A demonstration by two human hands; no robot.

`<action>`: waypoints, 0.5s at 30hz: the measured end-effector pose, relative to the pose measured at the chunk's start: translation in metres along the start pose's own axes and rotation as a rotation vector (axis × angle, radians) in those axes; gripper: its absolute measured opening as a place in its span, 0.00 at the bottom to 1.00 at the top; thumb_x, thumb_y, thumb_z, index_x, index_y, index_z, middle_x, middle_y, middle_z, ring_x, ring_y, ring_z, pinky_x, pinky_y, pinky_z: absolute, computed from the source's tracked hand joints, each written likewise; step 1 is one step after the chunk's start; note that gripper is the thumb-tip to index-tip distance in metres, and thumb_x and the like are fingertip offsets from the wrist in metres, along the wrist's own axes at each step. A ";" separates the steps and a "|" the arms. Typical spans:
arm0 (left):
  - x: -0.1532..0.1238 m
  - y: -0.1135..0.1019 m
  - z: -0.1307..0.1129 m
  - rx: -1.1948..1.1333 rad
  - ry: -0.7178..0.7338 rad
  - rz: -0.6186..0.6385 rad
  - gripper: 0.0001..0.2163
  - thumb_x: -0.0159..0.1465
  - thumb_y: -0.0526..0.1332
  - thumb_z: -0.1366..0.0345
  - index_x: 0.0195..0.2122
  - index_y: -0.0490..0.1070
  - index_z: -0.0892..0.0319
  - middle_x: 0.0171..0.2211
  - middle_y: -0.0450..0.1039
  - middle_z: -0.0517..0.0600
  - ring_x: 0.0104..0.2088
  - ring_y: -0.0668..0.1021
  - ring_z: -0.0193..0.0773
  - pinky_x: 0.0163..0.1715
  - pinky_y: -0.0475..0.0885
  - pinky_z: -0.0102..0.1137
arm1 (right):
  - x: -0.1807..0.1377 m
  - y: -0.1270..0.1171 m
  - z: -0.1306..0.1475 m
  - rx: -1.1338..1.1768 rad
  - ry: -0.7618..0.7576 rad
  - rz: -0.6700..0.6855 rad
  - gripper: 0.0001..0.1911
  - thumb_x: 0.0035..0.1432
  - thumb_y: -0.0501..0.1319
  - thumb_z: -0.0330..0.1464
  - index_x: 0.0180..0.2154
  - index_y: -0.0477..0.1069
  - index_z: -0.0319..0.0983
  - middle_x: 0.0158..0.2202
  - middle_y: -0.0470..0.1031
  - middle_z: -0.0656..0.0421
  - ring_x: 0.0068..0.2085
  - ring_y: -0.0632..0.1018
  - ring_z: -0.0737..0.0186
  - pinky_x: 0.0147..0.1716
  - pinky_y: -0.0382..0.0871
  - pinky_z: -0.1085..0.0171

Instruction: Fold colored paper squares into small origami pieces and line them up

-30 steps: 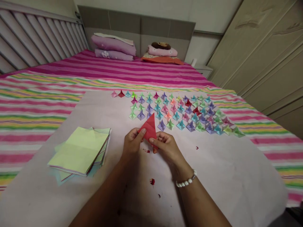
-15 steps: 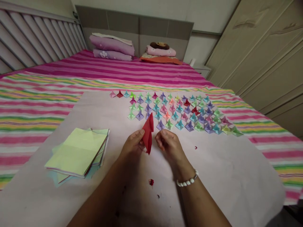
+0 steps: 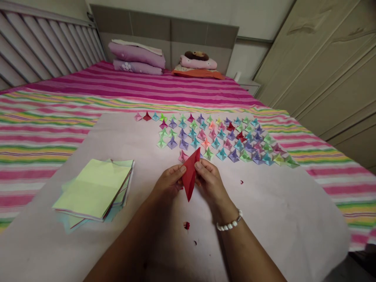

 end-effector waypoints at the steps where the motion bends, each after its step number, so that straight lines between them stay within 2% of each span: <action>1: 0.000 -0.001 0.001 -0.006 -0.001 0.008 0.18 0.55 0.66 0.50 0.31 0.72 0.63 0.22 0.73 0.50 0.21 0.71 0.32 0.23 0.62 0.26 | 0.000 0.000 0.000 0.002 -0.007 0.000 0.18 0.55 0.65 0.44 0.24 0.65 0.39 0.17 0.62 0.67 0.17 0.58 0.73 0.19 0.46 0.67; 9: -0.001 0.002 -0.002 -0.023 -0.003 0.031 0.17 0.57 0.65 0.51 0.31 0.72 0.63 0.19 0.70 0.48 0.21 0.70 0.31 0.23 0.62 0.26 | 0.001 -0.002 -0.002 0.000 -0.021 0.015 0.16 0.58 0.62 0.42 0.24 0.66 0.39 0.17 0.61 0.67 0.18 0.58 0.72 0.20 0.48 0.67; 12: 0.001 -0.001 0.000 -0.014 0.022 -0.020 0.17 0.55 0.66 0.51 0.26 0.68 0.62 0.16 0.62 0.43 0.18 0.66 0.28 0.20 0.57 0.24 | 0.001 -0.003 -0.001 -0.016 -0.023 0.016 0.14 0.60 0.59 0.40 0.25 0.67 0.40 0.15 0.61 0.67 0.17 0.60 0.70 0.20 0.51 0.67; 15: 0.003 -0.007 0.004 0.031 0.051 -0.116 0.18 0.55 0.67 0.51 0.25 0.65 0.61 0.15 0.58 0.40 0.16 0.61 0.26 0.18 0.57 0.24 | 0.001 -0.001 -0.001 -0.031 -0.016 -0.022 0.06 0.54 0.62 0.35 0.27 0.69 0.40 0.18 0.67 0.66 0.19 0.65 0.69 0.22 0.57 0.68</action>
Point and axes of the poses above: each hand's wrist, its own x-axis towards the middle knuckle, its own y-axis out of the palm, z = x × y, the point moved 1 cm from there along x, towards the middle knuckle
